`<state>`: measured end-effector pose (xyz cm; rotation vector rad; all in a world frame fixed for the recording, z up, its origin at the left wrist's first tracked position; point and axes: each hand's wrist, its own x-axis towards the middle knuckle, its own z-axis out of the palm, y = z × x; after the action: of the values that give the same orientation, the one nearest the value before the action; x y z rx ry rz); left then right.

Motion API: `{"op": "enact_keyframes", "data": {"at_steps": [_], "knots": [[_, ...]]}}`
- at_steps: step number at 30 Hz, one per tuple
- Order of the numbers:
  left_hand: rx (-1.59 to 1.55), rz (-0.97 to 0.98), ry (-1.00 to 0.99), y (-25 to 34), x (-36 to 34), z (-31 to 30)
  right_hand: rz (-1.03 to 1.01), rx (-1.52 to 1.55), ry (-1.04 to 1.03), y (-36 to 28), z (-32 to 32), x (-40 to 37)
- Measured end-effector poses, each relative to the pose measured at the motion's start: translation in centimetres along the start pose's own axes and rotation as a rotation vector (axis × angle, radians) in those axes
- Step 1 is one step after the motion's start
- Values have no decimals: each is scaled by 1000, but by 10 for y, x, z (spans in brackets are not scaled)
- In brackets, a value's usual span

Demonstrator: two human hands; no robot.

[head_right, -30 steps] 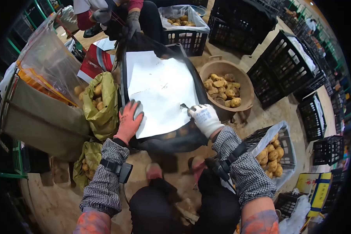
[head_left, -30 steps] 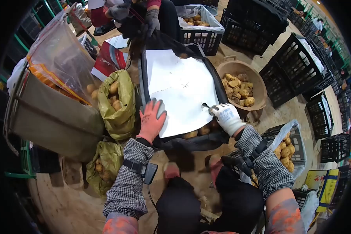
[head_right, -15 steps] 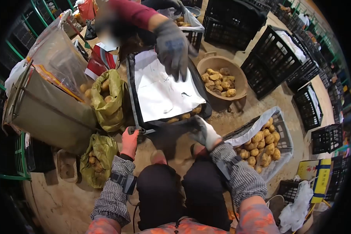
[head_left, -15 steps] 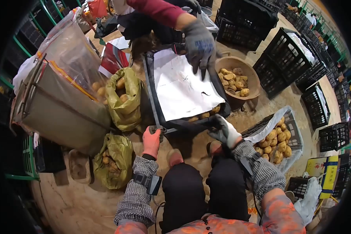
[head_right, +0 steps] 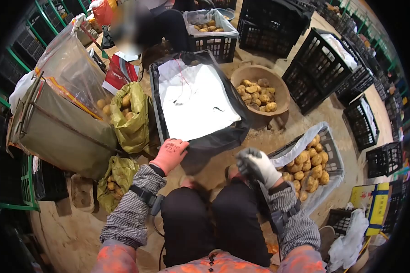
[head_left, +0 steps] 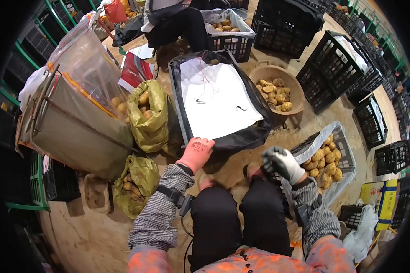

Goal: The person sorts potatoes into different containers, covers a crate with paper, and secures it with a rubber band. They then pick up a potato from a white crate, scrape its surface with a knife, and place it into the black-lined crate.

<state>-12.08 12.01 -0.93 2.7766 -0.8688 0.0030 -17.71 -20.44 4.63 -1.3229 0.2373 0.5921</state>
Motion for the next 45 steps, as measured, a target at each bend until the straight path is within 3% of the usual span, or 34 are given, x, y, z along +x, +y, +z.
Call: {"op": "enact_keyframes", "data": {"at_steps": [3,4,7,11,13,15,17,21,23,24,25,28,29,31,33,35,41,43,45], "knots": [[101,39,1,5,-21,-23,96,215,-85,25,-15,-9],[127,144,67,10,-32,-24,115,283,-150,36,-24,-4],[151,209,212,26,-38,-29,49,120,-56,49,-15,20],[35,193,152,34,-35,-44,51,137,-126,25,15,31],[-210,181,288,33,-41,-51,142,18,-39,23,7,36],[-260,166,285,33,-45,-51,-14,-24,150,32,-8,34],[-297,57,330,41,-31,-70,38,29,230,35,-13,34],[-207,86,56,56,13,-52,56,-37,327,22,-8,37],[-155,94,19,56,20,-28,116,4,227,15,-11,47],[-167,138,-12,56,22,-19,282,31,224,3,-3,53],[-180,183,-46,56,22,-13,284,32,225,1,-1,63],[-153,258,-40,55,22,-1,239,-430,255,-6,4,82],[-154,286,-56,54,21,2,239,-430,255,0,-2,86],[-156,332,-71,50,16,6,122,-616,246,16,-16,92],[-161,377,-77,51,17,3,106,-172,205,16,-16,65],[-398,264,70,63,21,-19,101,-95,182,5,-10,34],[-268,369,150,92,94,-22,-92,-188,113,-36,17,14],[-215,345,188,82,116,-21,-19,-363,84,-59,23,18],[-216,422,16,66,128,-24,35,-325,-28,-63,12,24]]}}
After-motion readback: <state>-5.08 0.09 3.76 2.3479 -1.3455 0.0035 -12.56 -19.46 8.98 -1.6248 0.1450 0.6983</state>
